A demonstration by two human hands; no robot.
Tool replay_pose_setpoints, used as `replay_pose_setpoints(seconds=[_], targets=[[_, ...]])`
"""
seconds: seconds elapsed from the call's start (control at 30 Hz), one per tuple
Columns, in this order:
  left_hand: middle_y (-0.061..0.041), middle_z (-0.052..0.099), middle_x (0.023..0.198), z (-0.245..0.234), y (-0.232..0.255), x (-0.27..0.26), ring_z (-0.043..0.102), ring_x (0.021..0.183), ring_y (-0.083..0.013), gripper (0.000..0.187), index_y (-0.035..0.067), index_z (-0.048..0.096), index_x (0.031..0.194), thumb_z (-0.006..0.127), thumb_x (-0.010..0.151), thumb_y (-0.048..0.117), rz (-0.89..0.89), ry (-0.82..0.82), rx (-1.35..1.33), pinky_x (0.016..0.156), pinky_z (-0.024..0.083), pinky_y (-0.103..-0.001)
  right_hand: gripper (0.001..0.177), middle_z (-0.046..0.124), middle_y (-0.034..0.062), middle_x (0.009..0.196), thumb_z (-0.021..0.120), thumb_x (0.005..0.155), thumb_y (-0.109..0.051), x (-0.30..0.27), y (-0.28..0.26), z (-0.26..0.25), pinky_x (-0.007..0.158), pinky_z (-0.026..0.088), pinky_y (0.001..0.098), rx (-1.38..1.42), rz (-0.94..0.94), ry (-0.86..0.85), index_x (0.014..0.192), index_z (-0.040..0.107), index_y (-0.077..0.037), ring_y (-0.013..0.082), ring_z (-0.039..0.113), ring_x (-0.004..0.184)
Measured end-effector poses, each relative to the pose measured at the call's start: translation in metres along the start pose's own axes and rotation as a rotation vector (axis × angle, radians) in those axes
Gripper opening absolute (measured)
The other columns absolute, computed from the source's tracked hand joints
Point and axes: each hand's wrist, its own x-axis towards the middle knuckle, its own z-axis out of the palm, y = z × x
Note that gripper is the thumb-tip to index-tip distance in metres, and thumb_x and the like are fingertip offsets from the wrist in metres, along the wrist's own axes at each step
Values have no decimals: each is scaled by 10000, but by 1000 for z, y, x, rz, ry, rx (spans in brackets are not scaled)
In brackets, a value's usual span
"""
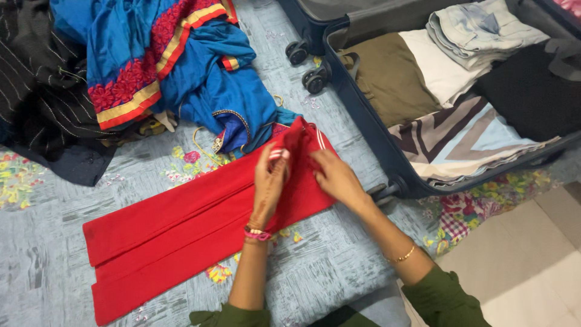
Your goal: The person folds a pair of jeans and a red shirt by hand on a bed before placing them into an open suitcase.
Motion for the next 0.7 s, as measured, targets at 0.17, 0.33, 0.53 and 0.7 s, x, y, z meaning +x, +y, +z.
replay_pose_setpoints(seconds=[0.17, 0.33, 0.53, 0.7], targets=[[10, 666, 1095, -20, 19, 4, 601, 969, -66, 398, 49, 590, 1338, 632, 1022, 286, 131, 136, 123, 841, 512, -224, 484, 668, 161, 1245, 620, 643, 12, -23, -17, -4, 866, 478, 505, -326, -18, -34, 1124, 681, 13, 363, 642, 1132], [-3, 671, 1120, -19, 29, 1, 598, 992, -86, 381, 36, 616, 1329, 635, 1036, 279, 162, 76, 72, 863, 503, -244, 361, 658, 141, 1279, 592, 829, 5, 0, -18, 14, 1057, 470, 430, -85, -46, -19, 1175, 689, -20, 347, 618, 1205], [-63, 599, 1030, -11, 12, 3, 511, 881, -156, 400, 37, 635, 1402, 650, 1060, 243, 18, 6, 49, 746, 418, -297, 493, 579, 209, 1401, 619, 838, -165, 31, -1, 71, 1110, 306, 528, -172, -126, -78, 1296, 618, 18, 412, 459, 1333], [-79, 687, 1214, 1, 12, -3, 635, 1094, -160, 433, 60, 604, 1402, 652, 1012, 242, 183, -174, 256, 938, 518, -294, 517, 533, 164, 1437, 546, 935, -347, 27, 27, 90, 1176, 103, 676, -336, -57, -265, 1363, 586, -60, 449, 197, 1505]])
